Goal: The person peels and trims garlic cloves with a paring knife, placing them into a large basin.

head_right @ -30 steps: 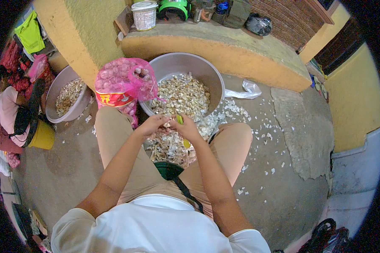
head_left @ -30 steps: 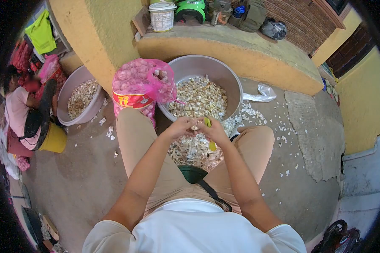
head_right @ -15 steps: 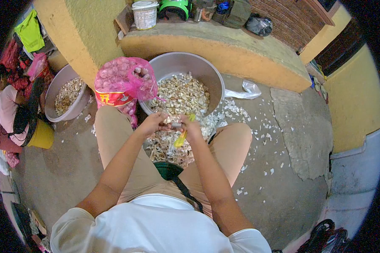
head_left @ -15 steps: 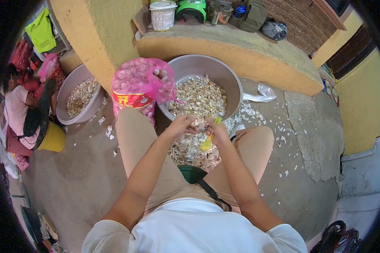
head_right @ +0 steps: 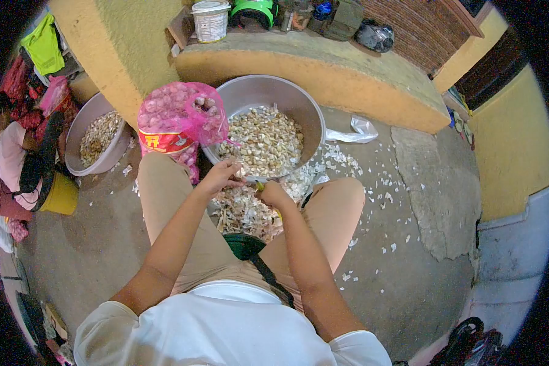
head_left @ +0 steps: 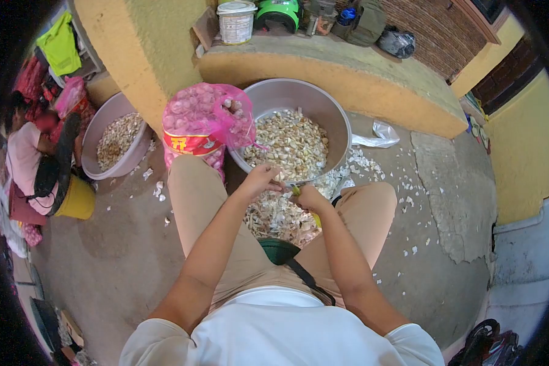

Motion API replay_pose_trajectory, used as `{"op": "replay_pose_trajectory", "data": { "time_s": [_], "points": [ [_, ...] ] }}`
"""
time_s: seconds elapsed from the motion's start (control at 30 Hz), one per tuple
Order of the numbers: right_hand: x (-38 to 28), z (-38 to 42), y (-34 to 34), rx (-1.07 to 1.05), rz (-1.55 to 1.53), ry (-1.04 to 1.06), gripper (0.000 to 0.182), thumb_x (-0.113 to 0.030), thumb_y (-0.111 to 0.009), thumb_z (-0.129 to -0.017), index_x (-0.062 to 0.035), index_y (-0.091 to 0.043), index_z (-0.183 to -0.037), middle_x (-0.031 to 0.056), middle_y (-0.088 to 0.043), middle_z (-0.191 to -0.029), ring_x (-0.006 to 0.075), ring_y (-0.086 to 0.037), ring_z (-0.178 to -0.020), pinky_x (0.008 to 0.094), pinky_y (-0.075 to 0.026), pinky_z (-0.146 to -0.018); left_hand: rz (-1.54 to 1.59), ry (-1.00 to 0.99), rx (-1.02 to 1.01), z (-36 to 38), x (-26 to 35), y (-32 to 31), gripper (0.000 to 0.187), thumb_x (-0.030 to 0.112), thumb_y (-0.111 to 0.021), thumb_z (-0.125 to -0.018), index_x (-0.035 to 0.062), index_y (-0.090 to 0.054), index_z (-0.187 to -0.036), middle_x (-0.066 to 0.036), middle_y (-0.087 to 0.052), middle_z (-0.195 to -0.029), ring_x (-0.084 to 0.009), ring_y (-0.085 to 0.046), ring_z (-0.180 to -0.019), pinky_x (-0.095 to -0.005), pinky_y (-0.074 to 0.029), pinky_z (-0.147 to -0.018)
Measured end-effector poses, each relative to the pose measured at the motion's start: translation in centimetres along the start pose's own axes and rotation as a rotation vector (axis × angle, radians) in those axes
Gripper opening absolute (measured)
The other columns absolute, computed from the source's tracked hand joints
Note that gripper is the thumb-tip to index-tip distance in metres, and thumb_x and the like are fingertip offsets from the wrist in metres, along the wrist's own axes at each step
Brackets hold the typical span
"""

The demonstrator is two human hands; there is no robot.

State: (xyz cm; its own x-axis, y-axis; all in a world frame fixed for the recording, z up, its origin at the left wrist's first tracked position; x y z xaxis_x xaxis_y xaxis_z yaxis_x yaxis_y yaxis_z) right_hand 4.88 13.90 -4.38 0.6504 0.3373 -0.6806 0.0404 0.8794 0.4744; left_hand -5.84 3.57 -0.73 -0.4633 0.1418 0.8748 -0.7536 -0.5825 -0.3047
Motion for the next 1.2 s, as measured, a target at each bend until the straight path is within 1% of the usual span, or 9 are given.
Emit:
{"op": "replay_pose_trajectory", "data": {
  "time_s": [0.2,0.3,0.4,0.5,0.6,0.8,1.0,1.13,1.2],
  "points": [
    [0.4,-0.5,-0.2,-0.034,-0.141,-0.006,0.017,-0.014,-0.063,-0.07,0.0006,-0.055,-0.067,0.004,-0.047,-0.048,0.0117,-0.043,-0.037,0.0263,-0.034,-0.033,-0.016,0.003,0.039,0.3,0.4,0.2,0.035,0.022,-0.049,-0.084,-0.0045,-0.044,-0.105,-0.011,-0.054,-0.087,-0.0186,-0.06,-0.069,-0.0272,-0.05,-0.058],
    [0.0,-0.8,0.9,0.096,-0.122,0.017,0.012,-0.012,-0.061,-0.072,-0.0008,-0.056,-0.074,0.0039,-0.05,-0.052,0.0114,-0.042,-0.037,0.0256,-0.034,-0.034,-0.033,0.01,0.054,0.2,0.2,0.4,0.035,0.023,-0.049,-0.084,-0.0044,-0.045,-0.106,-0.011,-0.054,-0.088,-0.0183,-0.06,-0.069,-0.0269,-0.05,-0.057],
    [0.2,-2.9,3.1,0.417,-0.449,0.249,0.021,-0.008,-0.056,-0.075,-0.0016,-0.054,-0.094,0.0052,-0.054,-0.058,0.0104,-0.042,-0.038,0.0245,-0.035,-0.034,-0.069,0.018,0.056,0.1,0.1,0.5,0.036,0.025,-0.048,-0.084,-0.0044,-0.046,-0.105,-0.01,-0.054,-0.088,-0.0182,-0.06,-0.069,-0.0267,-0.05,-0.056],
    [-1.0,-1.3,4.4,0.47,-0.571,0.295,0.038,-0.004,-0.051,-0.077,-0.004,-0.043,-0.114,0.0059,-0.056,-0.064,0.0094,-0.042,-0.039,0.0239,-0.036,-0.035,-0.09,0.035,0.07,0.3,0.0,0.6,0.037,0.027,-0.049,-0.084,-0.0038,-0.047,-0.105,-0.01,-0.054,-0.088,-0.018,-0.059,-0.069,-0.0262,-0.049,-0.055],
    [-0.5,-1.8,3.6,0.521,-0.426,0.285,0.045,-0.002,-0.048,-0.078,-0.0041,-0.036,-0.122,0.0066,-0.058,-0.067,0.009,-0.042,-0.039,0.0238,-0.035,-0.035,-0.101,0.031,0.101,0.0,-0.2,0.8,0.037,0.028,-0.05,-0.083,-0.0019,-0.049,-0.105,-0.01,-0.054,-0.087,-0.0172,-0.059,-0.069,-0.0252,-0.049,-0.053],
    [-0.7,-2.2,3.3,0.417,-0.483,0.265,0.027,-0.006,-0.05,-0.078,0.0009,-0.049,-0.105,0.009,-0.061,-0.073,0.0097,-0.042,-0.037,0.0243,-0.035,-0.034,-0.142,0.007,0.105,-0.2,-0.4,0.9,0.033,0.028,-0.051,-0.083,0.0016,-0.053,-0.102,-0.007,-0.056,-0.083,-0.0145,-0.057,-0.065,-0.0244,-0.046,-0.05],
    [1.4,-5.2,3.3,0.355,-0.447,0.154,0.018,-0.019,-0.053,-0.08,-0.0009,-0.052,-0.078,0.0025,-0.048,-0.051,0.0107,-0.041,-0.036,0.0261,-0.033,-0.033,-0.222,0.048,0.044,-0.4,-0.6,0.6,0.03,0.028,-0.05,-0.084,0.0047,-0.053,-0.102,-0.003,-0.055,-0.084,-0.0117,-0.055,-0.065,-0.0229,-0.044,-0.049],
    [-1.0,-4.5,6.0,0.435,-0.63,0.178,0.017,-0.02,-0.05,-0.082,-0.0044,-0.054,-0.089,-0.0001,-0.039,-0.048,0.0096,-0.035,-0.035,0.0249,-0.03,-0.033,-0.251,0.05,0.031,-0.1,-0.6,0.2,0.03,0.029,-0.048,-0.085,0.0058,-0.052,-0.105,-0.003,-0.056,-0.086,-0.0115,-0.055,-0.067,-0.023,-0.043,-0.05],
    [-1.1,-4.9,6.9,0.437,-0.6,0.158,0.023,-0.021,-0.052,-0.081,-0.0054,-0.054,-0.098,0.0012,-0.043,-0.048,0.0106,-0.039,-0.037,0.0267,-0.033,-0.035,-0.238,0.064,0.048,-0.3,-0.8,0.4,0.03,0.028,-0.048,-0.085,0.0049,-0.053,-0.104,-0.003,-0.056,-0.085,-0.0116,-0.055,-0.067,-0.023,-0.043,-0.05]
  ]
}}
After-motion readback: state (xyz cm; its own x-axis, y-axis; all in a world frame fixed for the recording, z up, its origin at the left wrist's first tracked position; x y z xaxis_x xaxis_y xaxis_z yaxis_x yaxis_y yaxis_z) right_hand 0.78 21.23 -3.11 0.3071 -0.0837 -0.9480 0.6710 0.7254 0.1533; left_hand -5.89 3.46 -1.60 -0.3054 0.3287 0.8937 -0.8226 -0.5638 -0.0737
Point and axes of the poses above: each hand's wrist, its own z-axis away from the middle knuckle, its own y-axis out of the back of the hand, x = y × z, the point moved 6 cm from there along -z, towards the middle knuckle
